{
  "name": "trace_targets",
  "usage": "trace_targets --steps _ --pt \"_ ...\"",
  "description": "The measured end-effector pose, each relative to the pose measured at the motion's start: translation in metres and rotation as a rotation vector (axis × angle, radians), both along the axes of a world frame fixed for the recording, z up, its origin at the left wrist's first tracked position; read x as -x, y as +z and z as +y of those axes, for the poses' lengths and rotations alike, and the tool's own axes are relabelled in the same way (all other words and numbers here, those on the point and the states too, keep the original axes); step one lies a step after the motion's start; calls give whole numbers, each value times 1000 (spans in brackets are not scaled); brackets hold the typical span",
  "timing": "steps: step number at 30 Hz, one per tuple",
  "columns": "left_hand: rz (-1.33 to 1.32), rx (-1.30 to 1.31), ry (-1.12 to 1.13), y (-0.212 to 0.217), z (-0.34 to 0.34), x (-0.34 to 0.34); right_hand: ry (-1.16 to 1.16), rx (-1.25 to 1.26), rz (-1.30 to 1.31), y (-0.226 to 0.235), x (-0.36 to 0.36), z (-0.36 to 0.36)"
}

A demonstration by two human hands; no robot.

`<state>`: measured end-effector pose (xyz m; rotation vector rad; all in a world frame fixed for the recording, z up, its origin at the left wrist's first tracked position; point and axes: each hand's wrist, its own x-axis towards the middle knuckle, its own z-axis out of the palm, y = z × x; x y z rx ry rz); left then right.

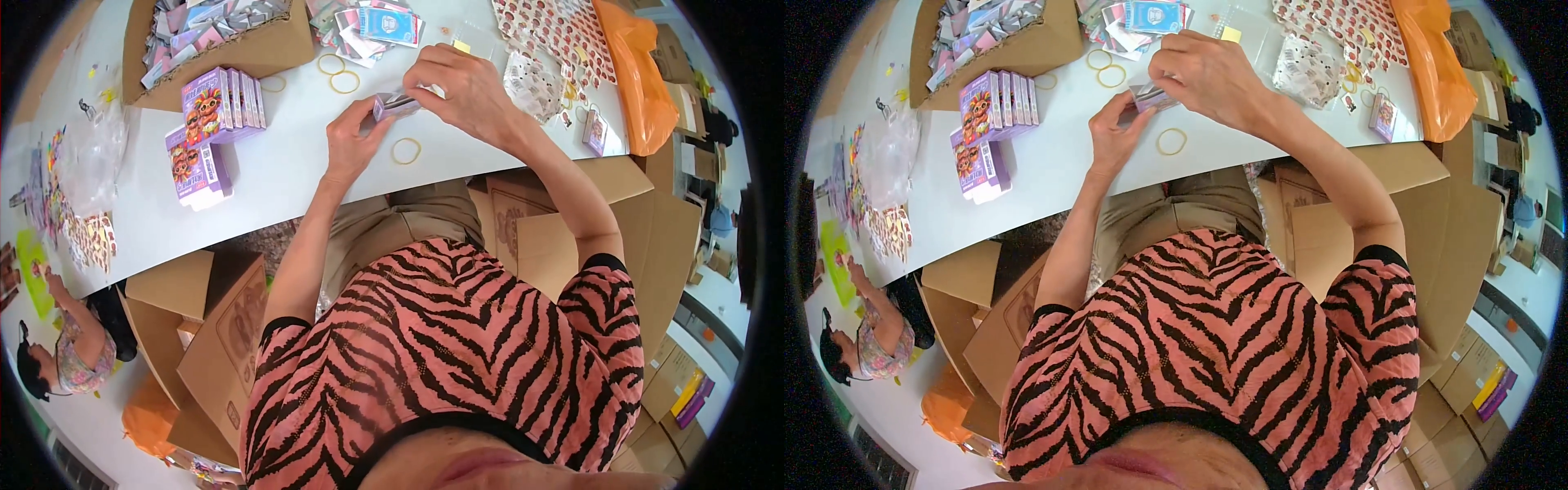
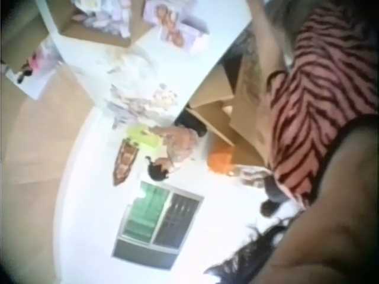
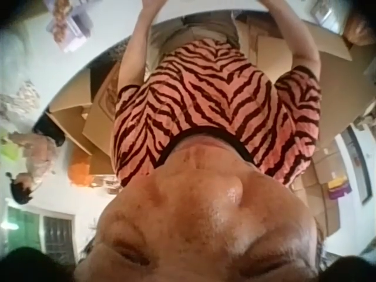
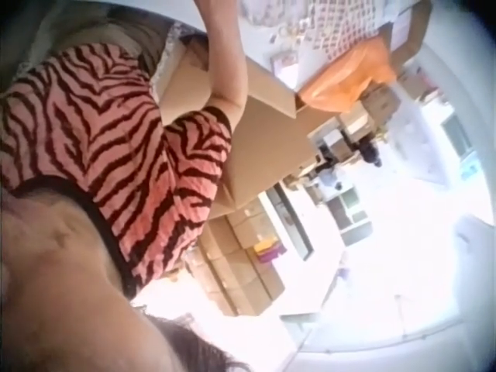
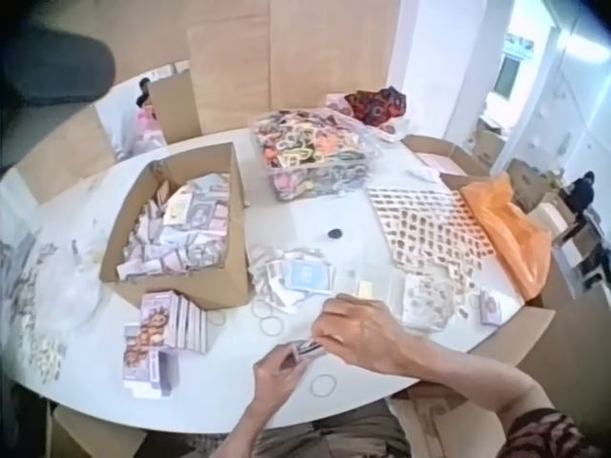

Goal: Bundling small product boxes with rubber bands and packing them into a larger shipping carton.

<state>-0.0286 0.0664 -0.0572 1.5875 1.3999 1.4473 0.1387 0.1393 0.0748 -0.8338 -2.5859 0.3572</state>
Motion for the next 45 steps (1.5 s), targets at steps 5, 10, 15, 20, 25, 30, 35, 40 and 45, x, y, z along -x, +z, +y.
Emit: trace_targets --steps 5,10,15,20,25,30,35,40,45 --pt "9 19 -21 5 1 -2 -26 14 -7 -7 -5 2" --pt "-17 38 5 3 1 -2 -90 189 207 -5 -19 15" --pt "-14 43 4 6 0 -1 -396 219 82 -18 -66 69" --pt "21 47 23 6 1 -2 -286 15 -97 -49 -81 96" --pt "21 62 21 4 1 -2 -236 -13 -349 -78 -86 116" --pt "9 90 25 7 1 -2 -259 13 -416 -91 -83 116" --pt "-18 86 17 6 1 -2 -236 100 -335 -96 -86 119" --pt "-10 84 -2 7 1 -2 -359 511 -6 -81 -93 112" --pt "-31 78 0 1 1 -1 -258 690 241 -18 -68 70"
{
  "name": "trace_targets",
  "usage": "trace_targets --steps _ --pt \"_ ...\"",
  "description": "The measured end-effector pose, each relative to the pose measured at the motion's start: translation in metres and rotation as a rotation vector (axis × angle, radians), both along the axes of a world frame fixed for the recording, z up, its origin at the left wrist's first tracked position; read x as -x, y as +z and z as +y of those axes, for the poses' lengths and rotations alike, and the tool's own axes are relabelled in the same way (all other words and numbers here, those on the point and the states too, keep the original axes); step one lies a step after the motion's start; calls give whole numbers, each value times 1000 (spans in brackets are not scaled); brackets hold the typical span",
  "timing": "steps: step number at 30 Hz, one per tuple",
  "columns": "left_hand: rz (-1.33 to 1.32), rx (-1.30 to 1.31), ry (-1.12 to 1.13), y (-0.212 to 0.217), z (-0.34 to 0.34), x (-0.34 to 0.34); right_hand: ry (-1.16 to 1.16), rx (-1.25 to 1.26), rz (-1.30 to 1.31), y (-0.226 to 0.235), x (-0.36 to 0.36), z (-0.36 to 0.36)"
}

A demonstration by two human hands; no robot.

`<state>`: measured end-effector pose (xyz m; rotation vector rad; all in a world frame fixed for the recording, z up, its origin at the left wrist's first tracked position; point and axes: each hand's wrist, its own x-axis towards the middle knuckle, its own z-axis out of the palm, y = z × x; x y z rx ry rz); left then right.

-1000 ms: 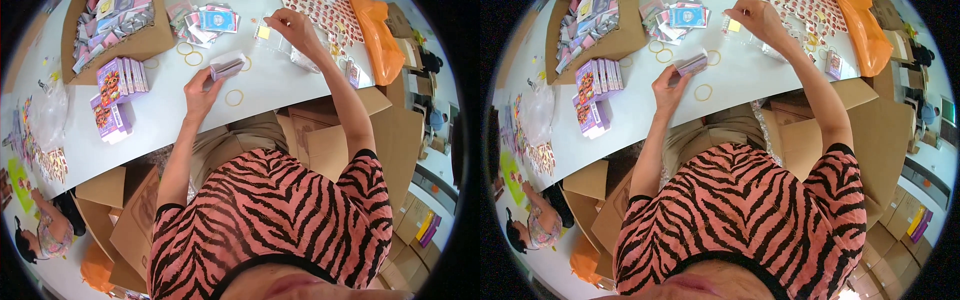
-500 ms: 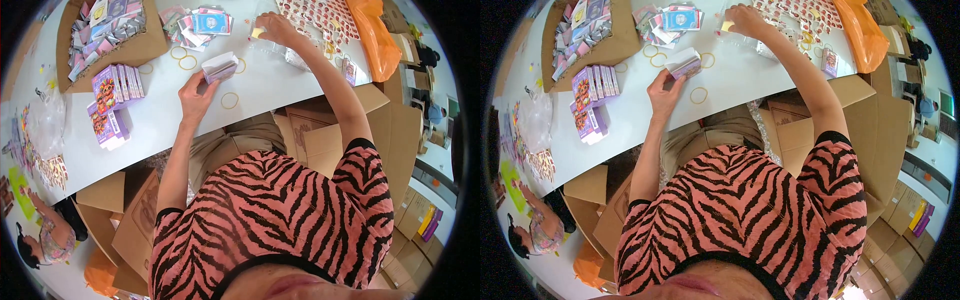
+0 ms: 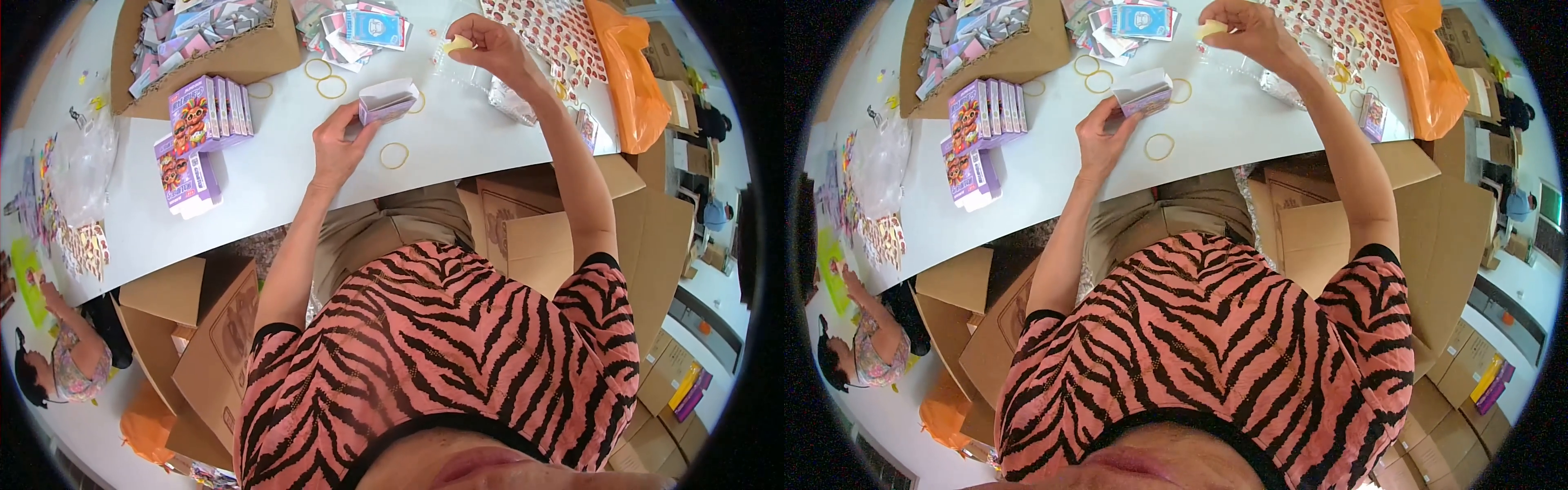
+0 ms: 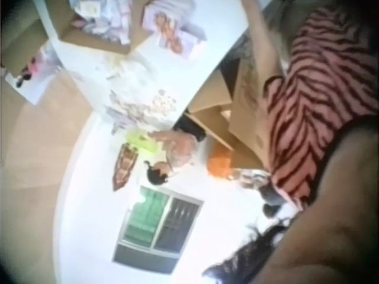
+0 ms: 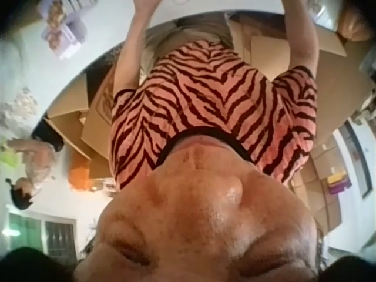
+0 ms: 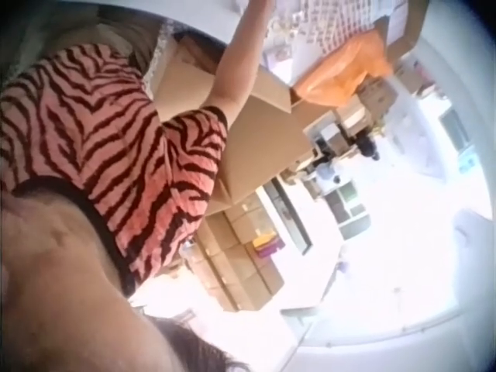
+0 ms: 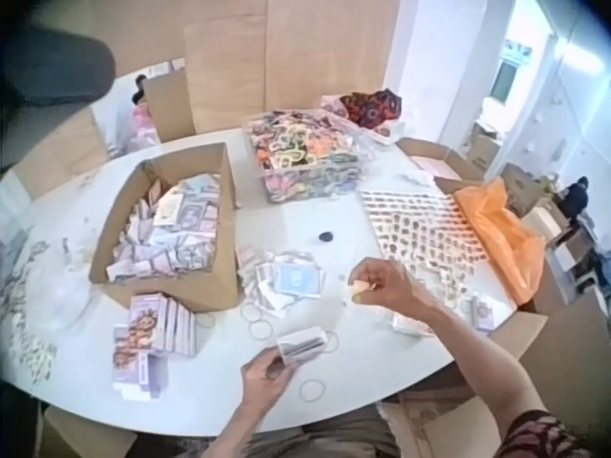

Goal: Bundling small product boxes with rubber bands and packing them into a larger shipping carton.

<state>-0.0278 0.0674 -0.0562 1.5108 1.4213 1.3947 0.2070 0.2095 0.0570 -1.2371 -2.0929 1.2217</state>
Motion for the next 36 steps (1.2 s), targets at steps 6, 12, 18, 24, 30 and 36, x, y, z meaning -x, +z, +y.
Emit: trace_targets --steps 6,12,18,24,30,36 --pt "9 -18 -7 2 -1 0 293 -260 -19 38 57 -54" --pt "10 -29 10 -3 2 -3 420 -734 -256 11 73 -64" --pt "29 -49 5 -1 1 -3 325 -702 -206 17 59 -68" --pt "30 -68 13 -1 -2 -3 -47 -402 -56 21 11 -56" --pt "131 -138 -37 9 -2 -2 -143 -307 -117 12 -27 -74" --pt "239 -185 -82 12 -5 0 -249 -272 -104 16 -56 -78"
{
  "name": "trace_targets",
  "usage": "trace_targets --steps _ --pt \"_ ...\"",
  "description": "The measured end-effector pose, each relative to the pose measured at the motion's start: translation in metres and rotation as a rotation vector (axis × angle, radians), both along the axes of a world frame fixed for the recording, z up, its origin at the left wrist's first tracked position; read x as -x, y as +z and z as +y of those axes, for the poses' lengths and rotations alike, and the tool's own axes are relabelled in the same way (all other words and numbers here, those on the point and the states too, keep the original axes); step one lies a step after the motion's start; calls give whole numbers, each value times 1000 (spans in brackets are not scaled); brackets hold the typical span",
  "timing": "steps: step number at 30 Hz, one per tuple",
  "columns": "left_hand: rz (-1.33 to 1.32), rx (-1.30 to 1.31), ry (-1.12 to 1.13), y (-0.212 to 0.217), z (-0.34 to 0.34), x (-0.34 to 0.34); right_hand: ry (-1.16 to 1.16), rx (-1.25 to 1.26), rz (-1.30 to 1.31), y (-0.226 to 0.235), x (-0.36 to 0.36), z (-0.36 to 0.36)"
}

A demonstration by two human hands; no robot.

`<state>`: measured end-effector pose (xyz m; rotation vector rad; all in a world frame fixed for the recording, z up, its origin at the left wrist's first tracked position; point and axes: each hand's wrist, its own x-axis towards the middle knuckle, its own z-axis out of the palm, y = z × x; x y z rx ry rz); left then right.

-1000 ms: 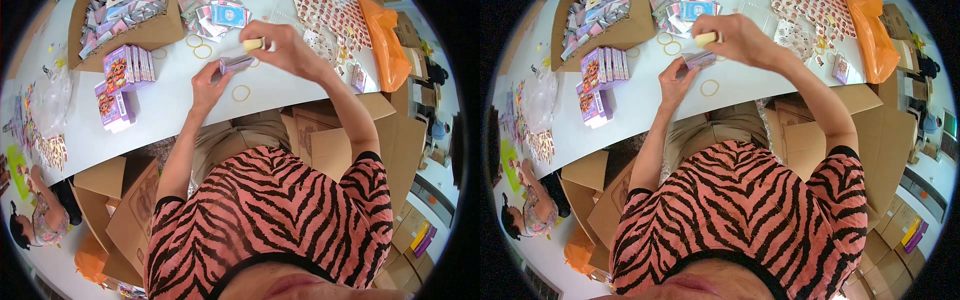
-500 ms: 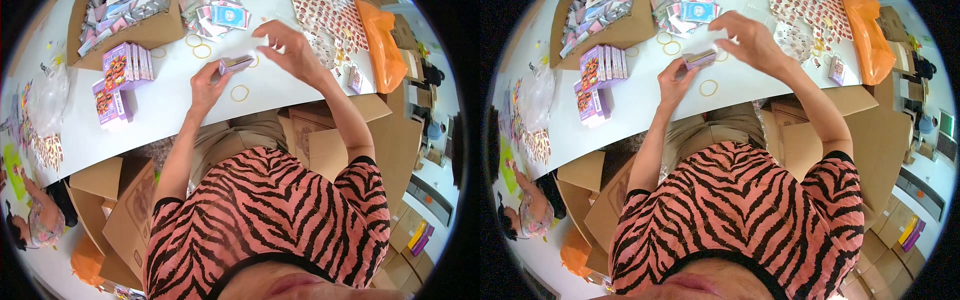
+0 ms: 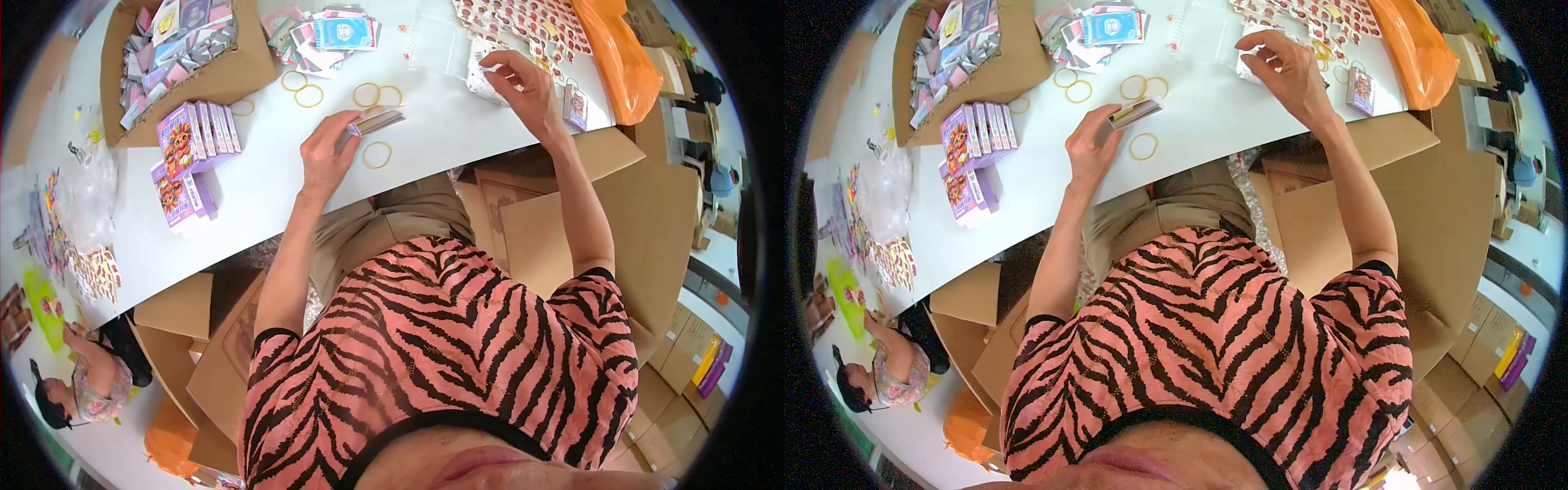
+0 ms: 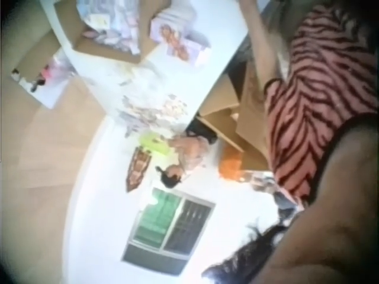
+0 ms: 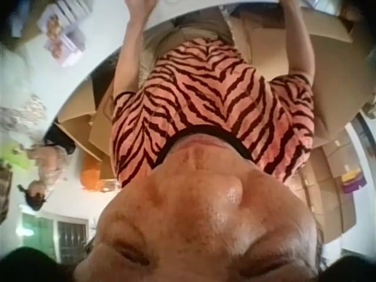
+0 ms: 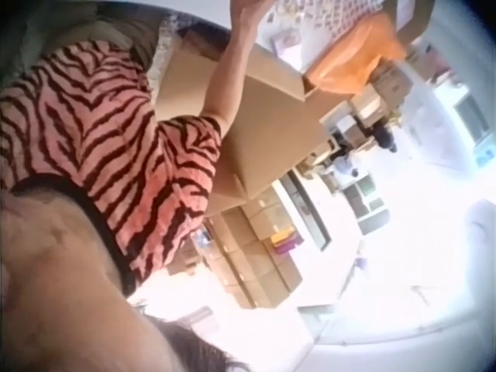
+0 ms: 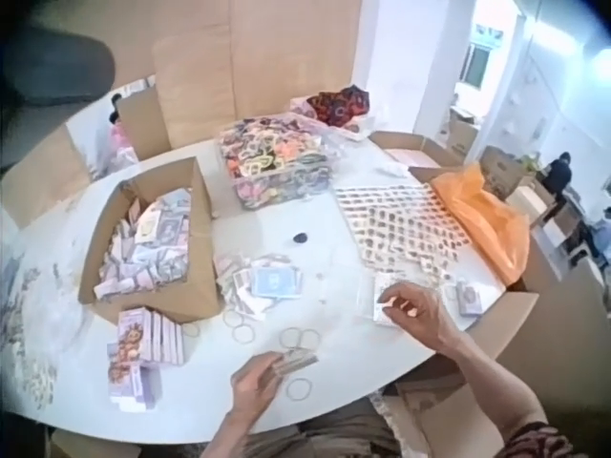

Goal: Bundling small product boxes with rubber bands and packing them into a larger shipping carton.

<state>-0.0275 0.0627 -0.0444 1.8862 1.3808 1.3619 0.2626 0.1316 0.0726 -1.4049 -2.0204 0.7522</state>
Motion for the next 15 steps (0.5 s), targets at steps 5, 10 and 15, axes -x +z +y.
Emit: trace_targets --steps 5,10,15 --pt "-111 132 98 14 -13 -8 -16 -30 16 -6 -17 -1" --pt "-562 367 71 22 -19 -9 34 51 63 -14 -12 -1" --pt "-587 332 23 42 -29 -13 102 142 70 -7 21 -18"
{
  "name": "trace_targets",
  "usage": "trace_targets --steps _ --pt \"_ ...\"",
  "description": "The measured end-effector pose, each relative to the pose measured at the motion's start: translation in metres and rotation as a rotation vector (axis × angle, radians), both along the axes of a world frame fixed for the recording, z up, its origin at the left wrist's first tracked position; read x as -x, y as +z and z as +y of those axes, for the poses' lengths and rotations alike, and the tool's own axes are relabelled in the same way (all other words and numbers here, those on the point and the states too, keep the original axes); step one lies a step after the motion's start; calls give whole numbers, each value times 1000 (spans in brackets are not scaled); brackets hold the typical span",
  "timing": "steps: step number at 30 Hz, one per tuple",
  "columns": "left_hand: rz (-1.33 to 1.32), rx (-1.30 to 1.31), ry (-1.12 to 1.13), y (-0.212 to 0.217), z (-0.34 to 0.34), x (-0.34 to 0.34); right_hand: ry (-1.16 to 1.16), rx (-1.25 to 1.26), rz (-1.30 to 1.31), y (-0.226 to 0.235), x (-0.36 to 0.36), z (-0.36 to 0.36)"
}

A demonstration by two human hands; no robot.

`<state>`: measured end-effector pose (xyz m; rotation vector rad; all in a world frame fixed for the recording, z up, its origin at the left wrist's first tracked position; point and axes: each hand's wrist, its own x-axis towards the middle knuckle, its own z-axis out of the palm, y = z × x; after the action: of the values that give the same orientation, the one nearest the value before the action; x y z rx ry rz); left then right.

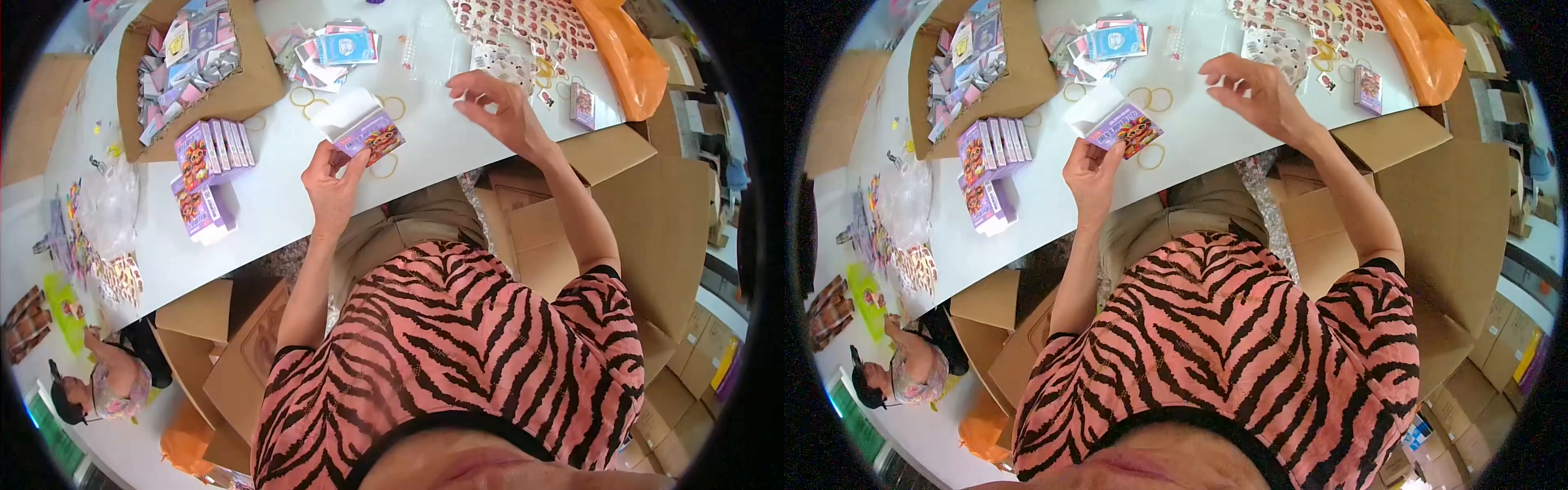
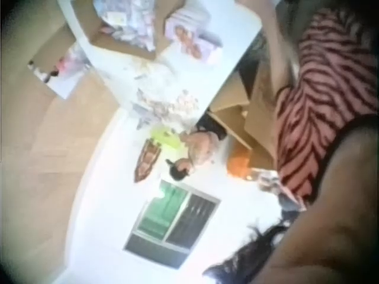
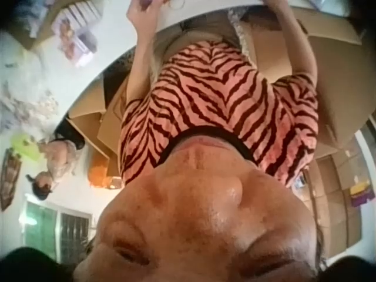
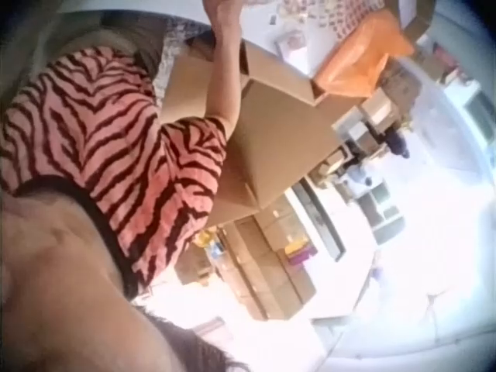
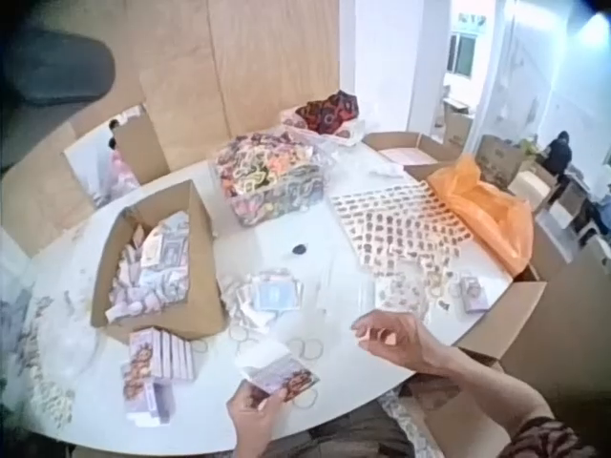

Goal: Bundling small product boxes with rubber bands and packing them into a larger shipping carton.

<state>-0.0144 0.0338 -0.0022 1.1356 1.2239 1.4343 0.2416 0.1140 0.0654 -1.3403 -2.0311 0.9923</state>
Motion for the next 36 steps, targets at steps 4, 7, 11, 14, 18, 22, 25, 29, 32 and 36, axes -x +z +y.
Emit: trace_targets --steps 4,7,11,14,18,22,25,29,32,36 --pt "215 -101 18 12 -8 -2 194 20 112 1 25 -11" --pt "341 -138 19 20 -16 -4 288 16 147 5 36 -22" --pt "452 -286 18 33 -19 -2 331 32 157 9 43 -29" --pt "470 -380 11 30 -20 0 319 24 196 6 44 -32" --pt "511 -414 34 31 -22 0 319 -77 183 6 43 -33" --pt "510 -398 35 31 -25 -1 326 -151 159 4 43 -35" --pt "522 -357 21 35 -30 -1 346 -122 186 -2 42 -36" --pt "476 -181 0 33 -46 -4 278 -154 276 -16 46 -49" --pt "298 -18 29 24 -56 -7 273 -168 318 -23 48 -58" --pt "237 92 -10 24 -63 -6 238 -126 405 -30 53 -71"
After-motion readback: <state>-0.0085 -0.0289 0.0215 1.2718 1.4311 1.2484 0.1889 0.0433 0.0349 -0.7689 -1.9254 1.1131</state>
